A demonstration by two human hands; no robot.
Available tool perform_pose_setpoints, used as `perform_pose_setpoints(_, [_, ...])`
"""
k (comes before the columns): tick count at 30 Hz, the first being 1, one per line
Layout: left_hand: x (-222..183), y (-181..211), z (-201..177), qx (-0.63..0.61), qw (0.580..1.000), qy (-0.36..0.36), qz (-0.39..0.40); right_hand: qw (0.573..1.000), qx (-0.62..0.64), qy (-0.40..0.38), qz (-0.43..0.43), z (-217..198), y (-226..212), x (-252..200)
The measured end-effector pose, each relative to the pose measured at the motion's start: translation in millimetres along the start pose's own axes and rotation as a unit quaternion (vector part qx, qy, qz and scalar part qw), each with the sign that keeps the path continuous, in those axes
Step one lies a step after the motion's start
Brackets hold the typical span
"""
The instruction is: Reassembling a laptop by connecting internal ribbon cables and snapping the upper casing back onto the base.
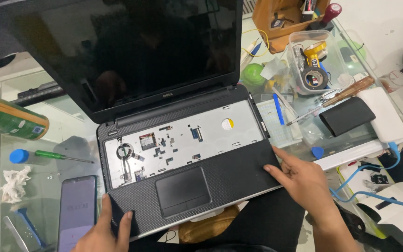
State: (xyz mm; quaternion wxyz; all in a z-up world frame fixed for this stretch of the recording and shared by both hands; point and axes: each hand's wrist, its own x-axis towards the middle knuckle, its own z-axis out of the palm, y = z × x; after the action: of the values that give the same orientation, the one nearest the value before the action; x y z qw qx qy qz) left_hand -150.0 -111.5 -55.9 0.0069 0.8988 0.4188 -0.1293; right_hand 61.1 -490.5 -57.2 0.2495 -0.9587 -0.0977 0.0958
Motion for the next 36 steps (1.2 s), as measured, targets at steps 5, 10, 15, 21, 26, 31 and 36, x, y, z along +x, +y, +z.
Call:
perform_pose_setpoints(5, [-1,8,-11,-0.13,0.99,-0.02,-0.053,0.991,-0.007,0.083,-0.102,7,6,0])
perform_pose_setpoints(10, [15,-18,31,-0.206,0.969,0.122,0.056,0.988,0.041,0.085,-0.119,6,3,-1])
perform_pose_setpoints(15, [8,-10,31,-0.183,0.954,0.226,0.077,0.986,-0.025,0.113,-0.123,11,10,-2])
perform_pose_setpoints(21, [-8,-2,-2,-0.25,0.953,0.14,0.097,0.826,-0.444,0.095,-0.335,49,125,27])
perform_pose_setpoints(26, [-15,8,8,-0.211,0.936,0.198,0.203,0.985,0.069,0.038,-0.156,82,156,48])
perform_pose_setpoints(31, [-9,6,1,-0.153,0.955,0.168,0.192,0.977,0.095,0.029,-0.188,47,75,41])
perform_pose_setpoints(36, [30,0,-67,-0.148,0.966,0.094,0.19,0.983,0.093,-0.008,-0.161,11,26,42])
